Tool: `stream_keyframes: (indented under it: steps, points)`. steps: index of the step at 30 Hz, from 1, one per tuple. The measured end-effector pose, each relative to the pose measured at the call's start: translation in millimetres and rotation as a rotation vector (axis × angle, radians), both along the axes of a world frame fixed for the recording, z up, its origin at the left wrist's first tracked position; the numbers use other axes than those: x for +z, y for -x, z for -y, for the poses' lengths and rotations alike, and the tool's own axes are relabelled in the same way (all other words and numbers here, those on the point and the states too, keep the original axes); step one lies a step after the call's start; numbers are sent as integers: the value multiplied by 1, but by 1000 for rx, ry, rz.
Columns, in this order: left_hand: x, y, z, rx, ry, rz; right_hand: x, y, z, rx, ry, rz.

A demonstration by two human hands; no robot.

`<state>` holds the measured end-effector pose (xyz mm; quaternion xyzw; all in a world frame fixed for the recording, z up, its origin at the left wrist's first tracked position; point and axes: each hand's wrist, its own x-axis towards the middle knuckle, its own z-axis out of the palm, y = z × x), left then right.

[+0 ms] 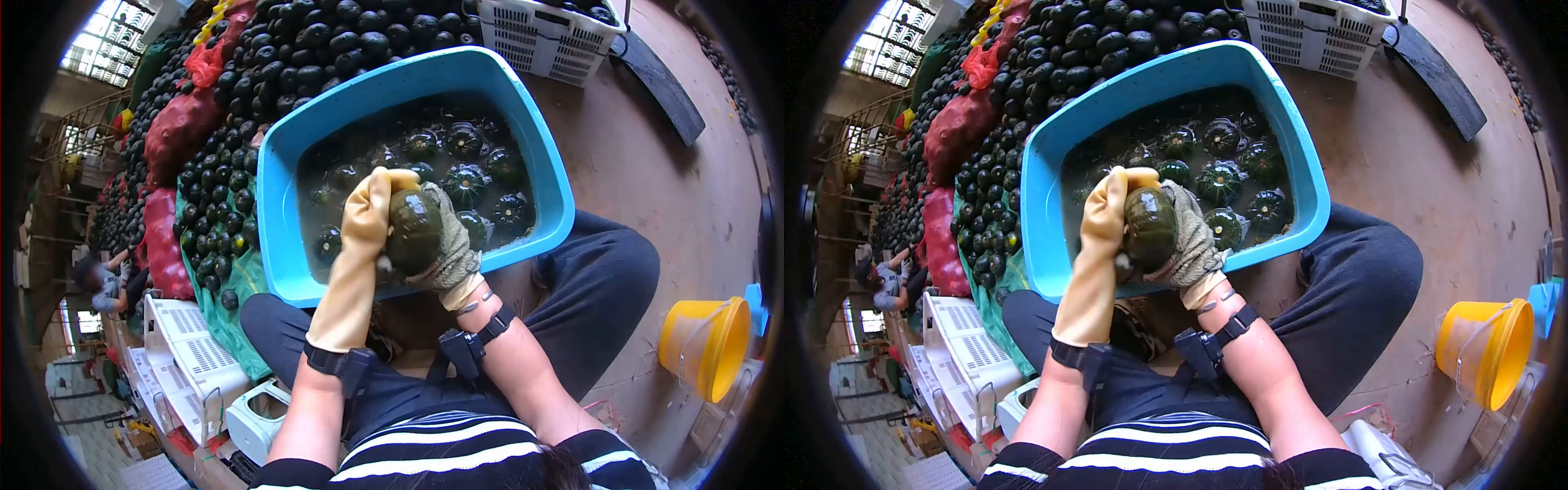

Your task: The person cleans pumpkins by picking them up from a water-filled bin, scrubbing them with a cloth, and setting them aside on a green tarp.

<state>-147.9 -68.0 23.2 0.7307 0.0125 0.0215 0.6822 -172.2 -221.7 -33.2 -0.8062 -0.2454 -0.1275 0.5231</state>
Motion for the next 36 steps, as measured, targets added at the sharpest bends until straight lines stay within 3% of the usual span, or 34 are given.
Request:
stream_keyframes:
  steps: [1, 2, 3, 5, 6, 7, 9, 10, 11, 13, 14, 15, 17, 18, 20, 21, 23, 25, 27, 28, 29, 31, 33, 35, 36]
  points:
    - [-14, -4, -2, 61, -185, 122, -14, 1, 0, -144, 133, 52]
    - [-3, 0, 1, 150, -434, 169, 0, -1, 2, -181, 66, 44]
    - [-5, 13, 1, 153, -370, 128, -1, -13, 5, -179, 66, 52]
    - [32, 51, 24, 79, -749, -22, -9, -31, 5, -175, 343, -108]
    - [18, 60, 28, 115, -612, -34, 19, -33, 5, -97, 262, -310]
    - [9, 59, 25, 135, -310, -63, 16, -31, 0, -114, 152, -143]
    - [12, 53, 8, 79, 157, -178, 5, -35, -2, -33, 267, -144]
    - [17, 52, 3, 59, 321, -286, -12, -30, -10, -161, 104, -64]
    - [6, 50, -7, 46, 182, -273, 8, -24, -11, -215, 350, -40]
    - [-12, 52, -18, -6, -378, -259, 42, -18, -14, -8, 361, 69]
    - [-5, 51, -18, -43, -429, -246, 51, -16, -10, 66, 328, 47]
    - [24, 56, -13, -78, -273, -446, 52, -17, -5, 101, 293, 35]
    - [8, 63, -27, -270, -488, 10, 31, -27, -13, 55, 344, 12]
    - [4, 64, -30, -264, -483, 5, 28, -26, -13, 46, 191, 8]
    - [3, 56, -35, -300, -775, 491, 15, -19, -7, 57, 117, 80]
    - [0, 57, -32, -290, -774, 493, 7, -18, -7, 59, 105, 159]
    - [-11, 59, -16, -35, 756, -274, 2, -6, -16, 20, -17, 76]
    - [-15, 59, -14, -33, 717, -174, 7, -4, -19, -9, -138, -6]
    - [-34, 53, -24, 38, 394, -231, 19, -8, -19, 21, 276, -261]
    - [-48, 55, -27, 55, 395, -223, 18, -8, -18, 91, 217, -53]
    - [-69, 59, -30, 121, 158, -57, 18, -6, -16, 160, 153, 149]
    - [-93, 64, -39, 242, -333, 273, 25, -8, -22, 144, 203, 144]
    - [-26, 77, -27, 163, -235, -136, 38, -13, -23, 208, 339, -86]
    - [-9, 82, -33, 23, -30, -215, -18, -13, -20, -8, 196, 198]
    - [4, 85, -33, -17, 193, -241, -18, -9, -16, -1, 206, 205]
